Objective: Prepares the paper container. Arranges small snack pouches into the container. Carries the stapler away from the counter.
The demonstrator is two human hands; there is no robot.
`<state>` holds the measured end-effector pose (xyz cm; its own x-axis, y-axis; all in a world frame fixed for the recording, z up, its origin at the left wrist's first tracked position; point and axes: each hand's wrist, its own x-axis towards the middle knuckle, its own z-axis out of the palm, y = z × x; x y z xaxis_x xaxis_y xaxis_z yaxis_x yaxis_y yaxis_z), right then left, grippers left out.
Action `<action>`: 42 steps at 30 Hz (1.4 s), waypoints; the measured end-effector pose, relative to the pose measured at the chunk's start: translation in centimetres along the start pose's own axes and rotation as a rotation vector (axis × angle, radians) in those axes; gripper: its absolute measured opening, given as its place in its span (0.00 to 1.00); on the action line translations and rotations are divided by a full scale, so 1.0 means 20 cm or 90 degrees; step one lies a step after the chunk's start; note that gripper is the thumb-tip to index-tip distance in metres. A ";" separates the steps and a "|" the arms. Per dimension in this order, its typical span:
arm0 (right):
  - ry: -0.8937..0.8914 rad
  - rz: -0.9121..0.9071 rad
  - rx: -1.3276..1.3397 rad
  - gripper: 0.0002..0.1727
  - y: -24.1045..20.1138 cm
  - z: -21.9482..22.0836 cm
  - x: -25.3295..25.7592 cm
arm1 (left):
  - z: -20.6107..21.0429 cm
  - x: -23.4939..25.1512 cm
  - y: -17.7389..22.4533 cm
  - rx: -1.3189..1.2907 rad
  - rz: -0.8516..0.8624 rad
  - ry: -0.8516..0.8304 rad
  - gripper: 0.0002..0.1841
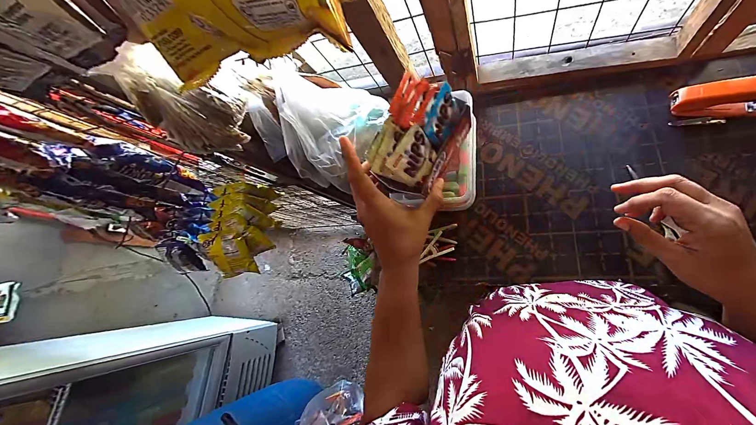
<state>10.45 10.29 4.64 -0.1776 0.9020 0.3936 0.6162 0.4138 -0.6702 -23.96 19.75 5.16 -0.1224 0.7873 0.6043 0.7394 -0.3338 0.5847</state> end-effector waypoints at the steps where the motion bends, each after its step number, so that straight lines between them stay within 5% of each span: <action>1: 0.001 0.007 -0.001 0.15 0.01 0.00 -0.01 | 0.01 0.00 -0.02 0.018 -0.010 0.010 0.66; 9: -0.032 -0.002 0.005 0.15 0.04 0.01 -0.05 | 0.03 -0.04 0.07 0.097 -0.071 0.031 0.71; 17: -0.094 -0.035 0.021 0.16 0.04 0.07 -0.01 | -0.05 -0.18 0.13 -0.141 -0.099 -0.067 0.61; 24: -0.183 -0.092 0.051 0.17 -0.04 0.25 0.28 | -0.09 -0.11 -0.05 -0.010 -0.047 -0.135 0.52; 29: -0.164 -0.082 0.037 0.39 -0.14 0.45 0.62 | -0.07 -0.11 -0.05 0.058 -0.077 -0.108 0.26; 35: -0.161 -0.036 0.026 0.55 -0.32 0.62 0.78 | -0.02 -0.10 0.01 0.018 -0.057 -0.011 0.18; 42: -0.103 0.003 0.104 0.76 -0.22 0.62 0.86 | 0.09 -0.19 0.08 0.007 0.024 -0.030 0.19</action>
<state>-4.93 25.44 6.56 -0.3044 0.9065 0.2926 0.4875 0.4122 -0.7697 -21.20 17.14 2.88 -0.0636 0.7976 0.5998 0.7507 -0.3578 0.5554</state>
